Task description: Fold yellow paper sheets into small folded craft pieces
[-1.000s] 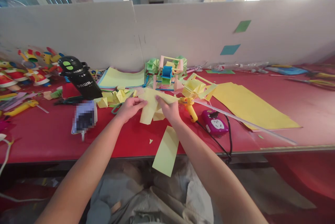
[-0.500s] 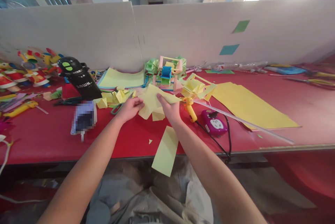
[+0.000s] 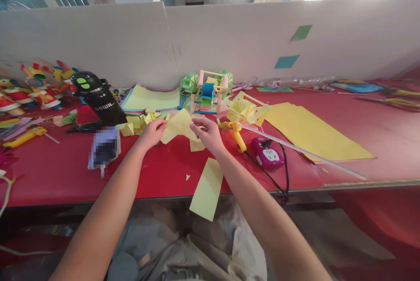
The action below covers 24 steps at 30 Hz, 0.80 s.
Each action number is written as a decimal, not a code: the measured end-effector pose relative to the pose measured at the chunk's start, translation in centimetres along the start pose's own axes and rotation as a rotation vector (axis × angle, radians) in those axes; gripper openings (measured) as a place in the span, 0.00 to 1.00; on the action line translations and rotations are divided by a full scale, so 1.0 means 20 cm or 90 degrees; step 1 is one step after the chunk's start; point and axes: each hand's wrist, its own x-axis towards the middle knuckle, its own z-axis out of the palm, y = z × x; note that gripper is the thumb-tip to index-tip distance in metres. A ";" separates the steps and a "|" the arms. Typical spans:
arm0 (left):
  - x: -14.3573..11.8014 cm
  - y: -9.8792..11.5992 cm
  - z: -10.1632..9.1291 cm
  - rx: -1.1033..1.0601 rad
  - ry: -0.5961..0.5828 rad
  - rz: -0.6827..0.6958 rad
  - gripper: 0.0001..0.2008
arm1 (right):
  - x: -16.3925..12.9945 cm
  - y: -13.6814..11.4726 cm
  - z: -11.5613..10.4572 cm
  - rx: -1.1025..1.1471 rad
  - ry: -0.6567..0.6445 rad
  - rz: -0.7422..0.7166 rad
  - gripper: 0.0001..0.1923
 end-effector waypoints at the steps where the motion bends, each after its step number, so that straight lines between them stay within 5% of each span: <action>1: 0.00 0.01 0.00 0.016 0.003 -0.005 0.08 | 0.00 0.00 0.00 0.001 -0.034 0.023 0.20; 8: 0.00 0.03 -0.04 0.021 0.010 0.001 0.06 | -0.02 -0.04 0.01 0.062 -0.103 0.125 0.18; 20: -0.03 0.07 -0.06 -0.078 -0.216 -0.026 0.08 | 0.00 0.00 -0.01 0.157 -0.176 0.202 0.24; 24: -0.06 0.15 -0.05 -0.082 -0.291 -0.026 0.09 | -0.02 -0.03 -0.01 0.042 -0.230 0.193 0.22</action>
